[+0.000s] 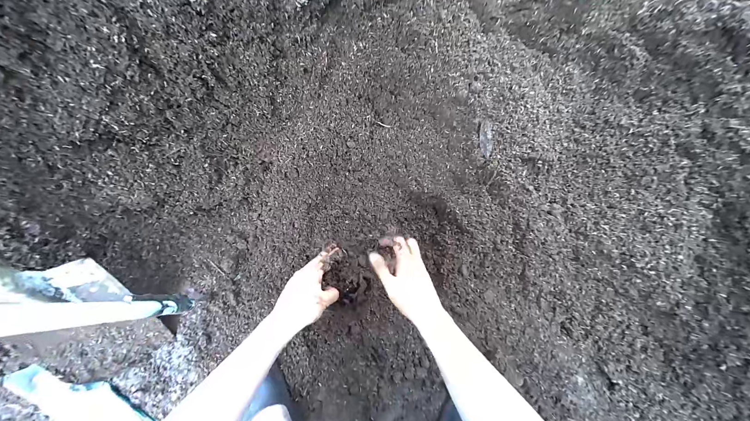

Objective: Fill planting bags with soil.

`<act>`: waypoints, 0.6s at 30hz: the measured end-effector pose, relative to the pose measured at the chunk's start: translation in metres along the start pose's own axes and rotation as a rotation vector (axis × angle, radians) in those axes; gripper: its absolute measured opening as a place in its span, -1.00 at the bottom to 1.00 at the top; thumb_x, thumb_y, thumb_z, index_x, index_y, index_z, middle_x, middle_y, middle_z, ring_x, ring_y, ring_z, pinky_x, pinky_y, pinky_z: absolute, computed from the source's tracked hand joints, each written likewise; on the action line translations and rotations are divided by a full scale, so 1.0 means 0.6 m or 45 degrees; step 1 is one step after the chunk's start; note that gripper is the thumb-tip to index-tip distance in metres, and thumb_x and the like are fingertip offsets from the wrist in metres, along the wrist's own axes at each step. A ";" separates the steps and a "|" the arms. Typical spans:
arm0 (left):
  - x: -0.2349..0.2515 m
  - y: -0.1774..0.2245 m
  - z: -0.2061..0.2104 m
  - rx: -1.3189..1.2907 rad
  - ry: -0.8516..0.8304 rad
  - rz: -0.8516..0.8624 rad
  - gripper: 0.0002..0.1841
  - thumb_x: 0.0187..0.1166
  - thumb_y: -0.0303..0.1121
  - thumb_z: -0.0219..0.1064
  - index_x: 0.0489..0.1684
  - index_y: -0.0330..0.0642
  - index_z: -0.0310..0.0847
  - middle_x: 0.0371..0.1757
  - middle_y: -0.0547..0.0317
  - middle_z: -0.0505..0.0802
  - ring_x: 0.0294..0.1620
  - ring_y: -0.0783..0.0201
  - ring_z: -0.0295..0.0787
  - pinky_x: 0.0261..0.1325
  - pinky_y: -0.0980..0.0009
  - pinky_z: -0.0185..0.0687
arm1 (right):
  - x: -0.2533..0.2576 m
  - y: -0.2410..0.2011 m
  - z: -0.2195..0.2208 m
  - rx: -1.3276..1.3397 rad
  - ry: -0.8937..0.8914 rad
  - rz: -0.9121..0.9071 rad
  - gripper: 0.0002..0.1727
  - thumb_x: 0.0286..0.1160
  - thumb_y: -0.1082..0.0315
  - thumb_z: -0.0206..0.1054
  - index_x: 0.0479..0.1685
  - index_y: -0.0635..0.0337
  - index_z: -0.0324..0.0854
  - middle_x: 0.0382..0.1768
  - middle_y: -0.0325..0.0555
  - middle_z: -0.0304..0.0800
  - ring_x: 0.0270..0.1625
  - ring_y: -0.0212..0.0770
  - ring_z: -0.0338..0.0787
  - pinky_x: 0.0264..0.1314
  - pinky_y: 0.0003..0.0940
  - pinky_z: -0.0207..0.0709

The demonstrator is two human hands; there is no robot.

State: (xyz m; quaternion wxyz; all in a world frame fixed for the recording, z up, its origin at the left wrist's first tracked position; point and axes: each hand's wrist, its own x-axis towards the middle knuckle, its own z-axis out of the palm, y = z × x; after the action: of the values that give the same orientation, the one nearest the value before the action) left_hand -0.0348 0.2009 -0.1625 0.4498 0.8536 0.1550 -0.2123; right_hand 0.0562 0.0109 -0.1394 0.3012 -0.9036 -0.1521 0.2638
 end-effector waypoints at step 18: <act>-0.051 -0.044 0.009 -0.056 0.134 0.027 -0.18 0.45 -0.51 0.32 0.86 -0.10 0.17 0.91 0.19 0.23 0.82 0.24 0.29 0.77 0.13 0.29 | 0.046 0.151 0.115 1.432 -0.036 0.798 -0.19 0.86 -0.24 -0.22 0.73 0.32 0.16 0.56 0.23 0.53 0.46 0.03 0.69 0.44 -0.09 0.61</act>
State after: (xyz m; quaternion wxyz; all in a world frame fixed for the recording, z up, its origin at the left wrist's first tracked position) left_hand -0.0743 0.2087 -0.1687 0.4617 0.8552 0.1741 -0.1588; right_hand 0.0498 -0.0150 -0.2535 0.6356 -0.6057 0.2768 0.3905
